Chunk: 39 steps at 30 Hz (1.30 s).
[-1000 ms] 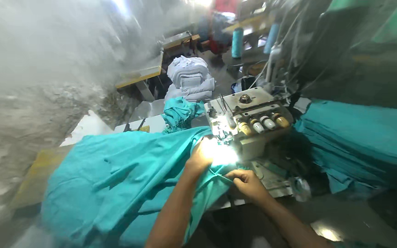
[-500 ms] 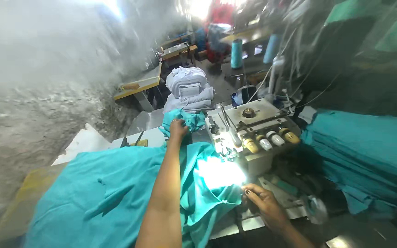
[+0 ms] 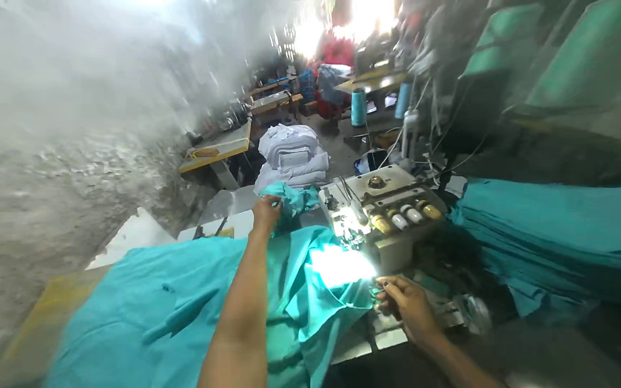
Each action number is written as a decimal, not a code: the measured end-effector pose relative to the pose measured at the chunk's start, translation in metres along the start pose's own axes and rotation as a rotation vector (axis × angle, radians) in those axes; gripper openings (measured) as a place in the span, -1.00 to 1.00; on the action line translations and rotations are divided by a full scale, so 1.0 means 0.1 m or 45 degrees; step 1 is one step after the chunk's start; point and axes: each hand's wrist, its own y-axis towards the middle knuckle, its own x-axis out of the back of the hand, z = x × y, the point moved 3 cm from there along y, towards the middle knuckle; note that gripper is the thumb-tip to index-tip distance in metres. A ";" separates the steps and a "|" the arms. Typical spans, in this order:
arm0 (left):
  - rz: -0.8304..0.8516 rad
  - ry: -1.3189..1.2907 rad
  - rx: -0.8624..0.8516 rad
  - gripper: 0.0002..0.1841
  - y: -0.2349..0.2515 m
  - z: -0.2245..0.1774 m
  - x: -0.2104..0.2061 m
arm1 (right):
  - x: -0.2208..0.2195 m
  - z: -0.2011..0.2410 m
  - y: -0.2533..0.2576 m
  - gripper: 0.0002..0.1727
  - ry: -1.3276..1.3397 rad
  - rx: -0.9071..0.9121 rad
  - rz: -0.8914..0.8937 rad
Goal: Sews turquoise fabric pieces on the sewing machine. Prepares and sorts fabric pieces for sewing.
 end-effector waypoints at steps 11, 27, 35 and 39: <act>-0.407 -0.727 -0.049 -0.72 -0.14 0.11 0.06 | 0.44 0.46 0.05 -0.81 -0.970 0.900 -0.509; -0.137 -1.370 0.401 -0.74 -2.02 -0.56 0.46 | 0.62 0.37 0.13 -0.64 -1.634 0.217 0.183; 0.349 -1.650 0.438 -0.53 -2.48 -0.70 0.07 | 0.21 0.67 -0.34 -0.68 -0.910 0.766 0.230; 0.386 -1.332 0.165 -0.50 -2.56 -0.80 0.15 | -0.16 0.69 -0.63 -0.71 -0.825 1.138 0.345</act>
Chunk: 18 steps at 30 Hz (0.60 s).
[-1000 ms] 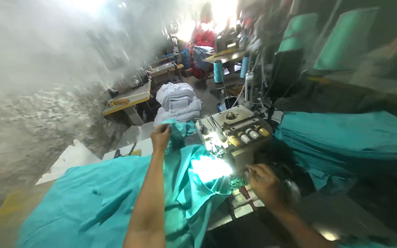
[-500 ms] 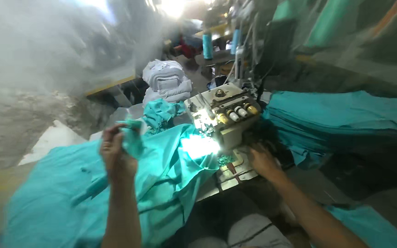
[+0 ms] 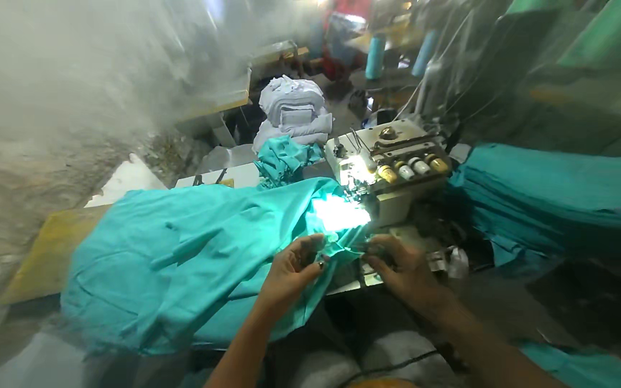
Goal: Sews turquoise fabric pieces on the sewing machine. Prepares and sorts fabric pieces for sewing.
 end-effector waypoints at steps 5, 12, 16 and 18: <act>0.044 0.000 -0.005 -0.38 -0.06 -0.11 -0.04 | -0.21 0.08 0.01 -0.75 -0.227 0.382 -0.126; 0.081 -0.070 0.013 -0.33 -0.08 -0.11 -0.13 | -0.20 0.17 0.00 -0.79 -0.205 0.440 -0.161; 0.121 -0.084 0.020 -0.33 -0.06 -0.08 -0.20 | -0.17 0.22 0.02 -0.78 -0.189 0.461 -0.169; 0.109 -0.066 0.015 -0.30 -0.05 -0.09 -0.21 | -0.15 0.22 0.02 -0.75 -0.135 0.470 -0.167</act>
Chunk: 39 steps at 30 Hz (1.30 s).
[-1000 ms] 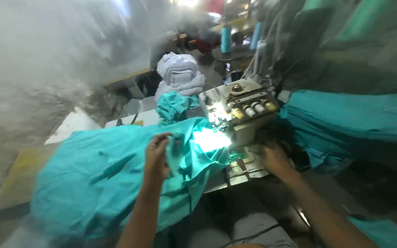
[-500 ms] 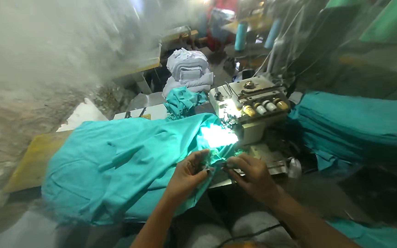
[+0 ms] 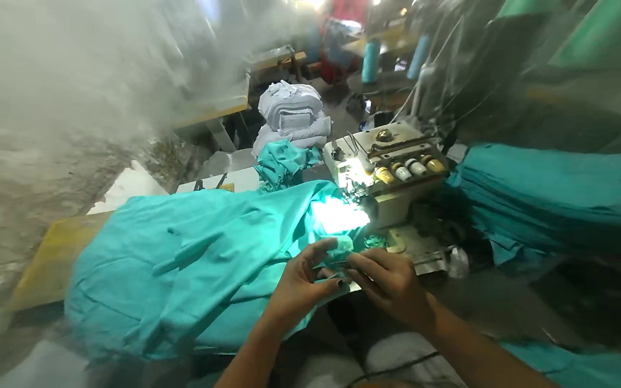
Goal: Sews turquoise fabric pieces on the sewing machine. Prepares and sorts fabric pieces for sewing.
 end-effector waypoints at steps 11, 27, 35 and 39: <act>-0.377 0.845 -0.425 -0.28 1.16 -0.87 0.86 | 0.38 -0.78 -0.33 -0.64 -0.260 -0.799 0.010; -0.504 0.911 -0.414 -0.19 2.38 -0.03 1.44 | 0.54 -1.45 -0.80 -0.75 -0.463 -0.841 0.540; -0.518 1.206 -0.607 -0.52 1.50 -0.85 0.94 | 0.59 -0.87 -0.37 -0.82 -0.375 -0.714 0.210; -0.377 1.142 -0.727 -0.71 0.61 -0.64 0.14 | 0.54 -0.40 -0.09 -0.76 0.181 -0.472 -0.165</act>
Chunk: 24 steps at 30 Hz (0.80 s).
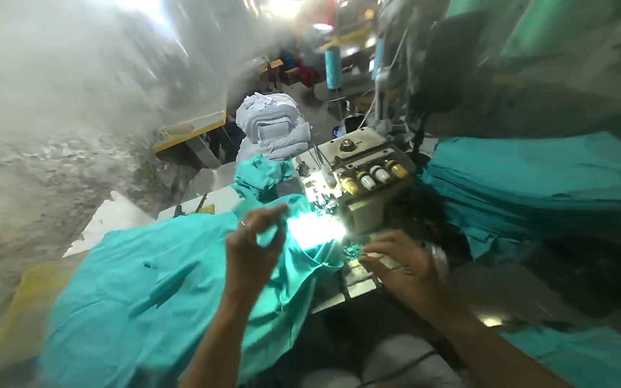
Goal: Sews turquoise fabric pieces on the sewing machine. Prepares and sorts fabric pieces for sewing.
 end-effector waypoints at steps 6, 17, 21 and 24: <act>0.100 -0.732 0.319 -0.88 -0.79 -0.39 -0.37 | -0.17 0.36 0.00 -0.73 0.548 -0.149 0.188; -0.068 -0.922 0.455 -0.90 -1.20 -0.29 -0.80 | -0.11 0.49 -0.32 -0.84 0.298 -0.068 0.204; -0.035 -1.009 0.452 -0.88 -1.26 -0.29 -0.91 | -0.15 0.44 -0.38 -0.81 -0.029 0.096 0.143; -0.083 -0.824 0.324 -0.90 -1.27 -0.35 -0.98 | -0.15 0.29 -0.36 -0.87 0.090 -0.218 0.112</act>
